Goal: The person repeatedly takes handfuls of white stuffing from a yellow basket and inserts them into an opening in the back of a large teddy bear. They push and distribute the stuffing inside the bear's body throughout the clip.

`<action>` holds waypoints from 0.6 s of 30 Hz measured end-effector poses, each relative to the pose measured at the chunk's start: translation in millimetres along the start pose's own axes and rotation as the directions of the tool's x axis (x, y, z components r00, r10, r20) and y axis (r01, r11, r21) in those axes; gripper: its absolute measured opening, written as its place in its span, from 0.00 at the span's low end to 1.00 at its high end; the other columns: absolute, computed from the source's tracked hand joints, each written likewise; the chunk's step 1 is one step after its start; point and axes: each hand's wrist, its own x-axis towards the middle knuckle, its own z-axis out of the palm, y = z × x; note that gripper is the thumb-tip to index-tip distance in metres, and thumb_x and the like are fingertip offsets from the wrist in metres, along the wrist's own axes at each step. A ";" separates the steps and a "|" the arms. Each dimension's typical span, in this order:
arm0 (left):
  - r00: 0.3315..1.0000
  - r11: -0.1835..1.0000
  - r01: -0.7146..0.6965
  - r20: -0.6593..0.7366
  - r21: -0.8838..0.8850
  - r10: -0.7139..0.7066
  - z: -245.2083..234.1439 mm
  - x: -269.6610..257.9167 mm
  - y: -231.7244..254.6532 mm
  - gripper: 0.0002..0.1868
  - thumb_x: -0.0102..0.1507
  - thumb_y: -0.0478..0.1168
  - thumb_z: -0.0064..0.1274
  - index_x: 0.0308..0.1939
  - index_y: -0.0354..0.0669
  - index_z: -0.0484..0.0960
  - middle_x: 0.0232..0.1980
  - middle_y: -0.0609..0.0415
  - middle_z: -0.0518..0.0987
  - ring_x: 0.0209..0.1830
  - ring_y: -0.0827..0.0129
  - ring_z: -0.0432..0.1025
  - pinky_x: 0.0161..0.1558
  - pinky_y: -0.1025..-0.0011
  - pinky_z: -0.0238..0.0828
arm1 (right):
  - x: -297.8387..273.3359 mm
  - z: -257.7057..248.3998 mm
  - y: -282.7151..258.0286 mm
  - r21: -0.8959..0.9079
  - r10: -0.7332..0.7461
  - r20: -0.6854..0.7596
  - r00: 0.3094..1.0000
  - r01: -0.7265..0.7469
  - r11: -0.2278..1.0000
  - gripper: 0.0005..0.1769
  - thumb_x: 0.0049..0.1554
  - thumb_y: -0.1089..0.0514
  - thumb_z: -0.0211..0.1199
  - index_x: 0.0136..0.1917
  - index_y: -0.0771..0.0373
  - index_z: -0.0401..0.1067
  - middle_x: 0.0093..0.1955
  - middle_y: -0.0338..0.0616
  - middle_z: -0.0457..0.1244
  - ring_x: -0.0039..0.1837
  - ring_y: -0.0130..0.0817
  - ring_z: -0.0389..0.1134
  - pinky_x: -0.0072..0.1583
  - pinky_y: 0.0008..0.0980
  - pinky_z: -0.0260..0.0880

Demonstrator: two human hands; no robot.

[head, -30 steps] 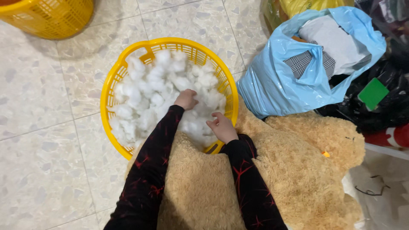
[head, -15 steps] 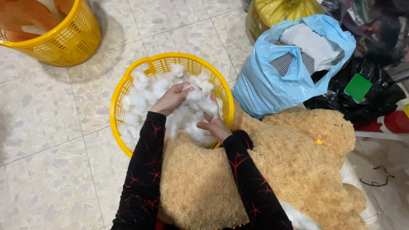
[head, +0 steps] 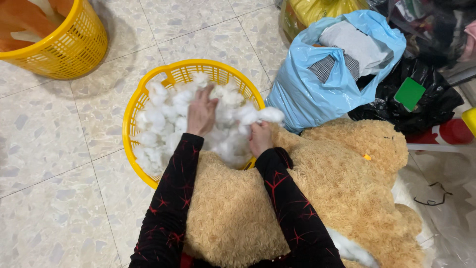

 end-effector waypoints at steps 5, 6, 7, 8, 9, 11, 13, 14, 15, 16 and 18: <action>0.896 0.667 0.369 -0.058 0.648 -0.439 0.7 -14.6 -41.5 0.27 0.64 0.54 0.53 0.60 0.41 0.76 0.76 0.38 0.60 0.69 0.43 0.62 0.53 0.45 0.69 | -31.9 36.1 -70.8 0.111 0.023 0.147 0.989 -0.039 0.993 0.17 0.61 0.70 0.50 0.61 0.75 0.70 0.57 0.55 0.69 0.54 0.43 0.75 0.54 0.36 0.77; 0.961 0.827 0.225 0.022 0.514 -0.276 0.2 -12.3 -43.7 0.26 0.65 0.51 0.54 0.63 0.41 0.76 0.78 0.40 0.60 0.73 0.44 0.59 0.60 0.45 0.66 | -39.2 44.0 -81.5 0.093 0.030 0.184 0.982 -0.047 0.995 0.16 0.62 0.69 0.50 0.62 0.75 0.70 0.57 0.56 0.69 0.53 0.43 0.75 0.53 0.36 0.76; 0.993 0.933 0.060 0.072 0.354 -0.091 0.0 -9.9 -43.0 0.26 0.67 0.48 0.54 0.66 0.42 0.76 0.79 0.41 0.60 0.77 0.46 0.56 0.67 0.45 0.63 | -45.1 50.8 -90.9 0.074 0.037 0.221 0.975 -0.054 0.996 0.16 0.63 0.68 0.50 0.62 0.75 0.70 0.57 0.56 0.69 0.52 0.44 0.75 0.51 0.37 0.76; 0.991 0.978 -0.110 0.090 0.178 0.095 -1.3 -11.9 -40.3 0.26 0.68 0.46 0.55 0.69 0.42 0.76 0.80 0.43 0.59 0.81 0.47 0.53 0.75 0.45 0.60 | -50.7 56.3 -97.4 0.081 0.044 0.247 0.968 -0.066 0.995 0.16 0.62 0.68 0.50 0.62 0.75 0.70 0.57 0.56 0.69 0.53 0.45 0.75 0.51 0.37 0.76; 0.964 0.997 -0.032 0.260 -0.076 0.051 -2.7 -11.4 -35.7 0.32 0.63 0.44 0.54 0.71 0.43 0.72 0.79 0.44 0.60 0.80 0.50 0.53 0.72 0.49 0.57 | -54.1 60.9 -102.6 0.087 0.051 0.273 0.961 -0.078 0.993 0.16 0.62 0.68 0.50 0.62 0.74 0.70 0.56 0.55 0.69 0.53 0.46 0.75 0.51 0.36 0.76; 0.818 0.832 0.246 0.567 -0.497 0.097 -3.9 -5.2 -20.0 0.44 0.52 0.40 0.52 0.76 0.45 0.63 0.78 0.46 0.62 0.79 0.57 0.52 0.68 0.56 0.51 | -63.8 63.9 -112.1 0.088 0.050 0.299 0.953 -0.080 0.993 0.16 0.62 0.67 0.51 0.62 0.73 0.71 0.57 0.54 0.69 0.53 0.45 0.75 0.53 0.37 0.76; 0.757 0.889 0.247 0.650 -0.387 0.073 -1.6 -0.6 6.0 0.35 0.57 0.39 0.56 0.70 0.42 0.70 0.67 0.48 0.74 0.67 0.61 0.66 0.65 0.61 0.63 | -65.6 66.9 -125.4 0.090 0.007 0.306 0.952 -0.036 0.995 0.15 0.62 0.68 0.53 0.62 0.72 0.71 0.57 0.52 0.69 0.54 0.42 0.74 0.58 0.39 0.78; 0.716 0.911 0.248 0.696 -0.329 0.057 -1.2 -3.5 19.3 0.31 0.59 0.38 0.58 0.67 0.40 0.74 0.62 0.49 0.80 0.61 0.64 0.73 0.63 0.63 0.69 | -70.4 63.5 -132.4 0.074 -0.023 0.323 0.946 -0.001 0.997 0.15 0.62 0.68 0.54 0.62 0.72 0.71 0.58 0.51 0.69 0.55 0.41 0.74 0.58 0.38 0.77; 0.695 0.909 0.269 0.717 -0.319 0.046 -4.8 -4.8 30.3 0.28 0.61 0.38 0.58 0.66 0.39 0.75 0.56 0.51 0.81 0.55 0.66 0.74 0.59 0.66 0.71 | -75.2 58.1 -141.7 0.058 -0.052 0.341 0.939 0.034 0.998 0.14 0.63 0.69 0.56 0.62 0.73 0.72 0.58 0.51 0.69 0.56 0.39 0.74 0.59 0.38 0.76; 0.667 0.906 0.291 0.744 -0.308 0.038 -9.1 -6.4 41.5 0.26 0.63 0.38 0.58 0.65 0.39 0.76 0.51 0.53 0.82 0.49 0.69 0.75 0.54 0.68 0.72 | -82.9 50.6 -152.3 0.045 -0.083 0.350 0.933 0.072 0.996 0.14 0.63 0.70 0.57 0.62 0.73 0.72 0.59 0.51 0.69 0.57 0.38 0.73 0.60 0.38 0.75; 0.643 0.889 0.339 0.765 -0.308 0.020 -14.8 -7.0 67.2 0.24 0.64 0.36 0.57 0.64 0.39 0.76 0.45 0.57 0.82 0.39 0.73 0.73 0.44 0.73 0.72 | -101.8 34.3 -178.2 0.006 -0.091 0.313 0.945 0.094 0.996 0.13 0.62 0.69 0.58 0.60 0.71 0.73 0.57 0.49 0.70 0.56 0.37 0.74 0.58 0.40 0.76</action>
